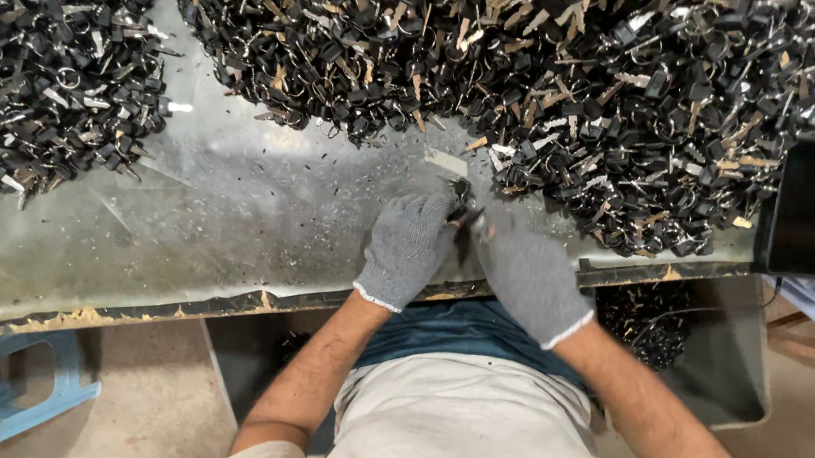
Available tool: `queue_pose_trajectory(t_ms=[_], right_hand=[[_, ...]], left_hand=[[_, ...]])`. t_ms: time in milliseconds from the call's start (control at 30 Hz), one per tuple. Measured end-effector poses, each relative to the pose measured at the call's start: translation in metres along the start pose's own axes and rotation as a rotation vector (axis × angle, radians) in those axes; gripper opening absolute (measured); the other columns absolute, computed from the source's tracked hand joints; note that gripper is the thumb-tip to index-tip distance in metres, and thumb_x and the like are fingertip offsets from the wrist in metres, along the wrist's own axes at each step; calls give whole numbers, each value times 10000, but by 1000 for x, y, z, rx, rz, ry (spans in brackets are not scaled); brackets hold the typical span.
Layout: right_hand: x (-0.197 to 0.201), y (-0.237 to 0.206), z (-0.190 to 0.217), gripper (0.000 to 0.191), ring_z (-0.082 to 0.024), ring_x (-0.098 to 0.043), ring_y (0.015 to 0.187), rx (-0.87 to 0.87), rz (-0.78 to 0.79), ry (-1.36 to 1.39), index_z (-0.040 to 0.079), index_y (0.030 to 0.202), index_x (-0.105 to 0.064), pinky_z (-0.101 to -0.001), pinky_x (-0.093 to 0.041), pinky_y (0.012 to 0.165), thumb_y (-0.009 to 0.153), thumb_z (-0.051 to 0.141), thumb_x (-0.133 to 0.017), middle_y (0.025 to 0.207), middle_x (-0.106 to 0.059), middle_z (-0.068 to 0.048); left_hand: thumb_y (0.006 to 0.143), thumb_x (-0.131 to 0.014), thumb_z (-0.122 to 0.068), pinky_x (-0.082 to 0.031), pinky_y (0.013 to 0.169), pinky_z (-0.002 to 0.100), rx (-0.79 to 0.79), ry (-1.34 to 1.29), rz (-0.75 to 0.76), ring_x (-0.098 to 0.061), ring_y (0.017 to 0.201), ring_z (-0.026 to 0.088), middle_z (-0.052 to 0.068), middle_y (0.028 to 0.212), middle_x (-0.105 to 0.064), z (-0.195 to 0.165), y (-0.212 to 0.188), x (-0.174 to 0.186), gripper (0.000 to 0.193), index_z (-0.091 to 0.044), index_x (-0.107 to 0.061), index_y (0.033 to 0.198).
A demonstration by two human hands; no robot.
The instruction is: The person, wearing gray work gloves, picks keys one at a time from a large pile on a metal workbench, turns and looks over each key, and drops it into a bin below the table. The person continues this pick-inspect-sort cycle throughout the episode.
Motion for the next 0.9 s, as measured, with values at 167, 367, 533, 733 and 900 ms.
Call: queue_pose_trajectory(t_ms=[167,367,533,733,900], right_hand=[[14,-11,27,266,-278,-738,622,117,-382,-130,-22,1165,-585,-375,-590,466,949,132,-581,947,-706,-194],[1,4,20,357,-322,-743,678,124,-175,112,-128,1161,-539,-409,-603,570,977,173,-589,738,-688,-195],[7,17,5,255,-335,-726,633,152,26,558,-6,1088,-601,-441,-586,548,1039,231,-520,751,-688,-163],[16,-13,17,314,-353,-721,661,205,-335,124,-37,1169,-559,-441,-596,540,976,208,-593,850,-683,-224],[0,-17,5,412,-313,-736,674,58,-120,131,-21,1302,-507,-406,-607,532,994,243,-580,813,-702,-178]], left_hand=[[855,-652,-63,-505,884,474,-11,64,98,-647,947,346,133,958,-667,-2,-1,-11,274,-45,-651,1128],[867,-640,-58,-513,922,471,-151,-30,105,-661,1015,337,132,1077,-692,-12,1,-5,241,-63,-628,1108],[825,-698,-129,-521,849,466,36,-28,56,-671,929,330,124,967,-672,1,-2,8,327,-50,-651,1138],[839,-745,-158,-508,770,477,81,135,35,-660,871,333,112,892,-659,-2,-8,4,191,-96,-661,998],[796,-743,-189,-516,732,492,204,54,65,-653,839,359,138,864,-663,12,-6,4,168,-104,-654,911]])
Point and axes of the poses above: each hand's wrist, its own y-axis towards the middle knuckle, its own x-axis out of the back of the hand, z = x × y, the point moved 10 cm from there along y, towards the middle knuckle
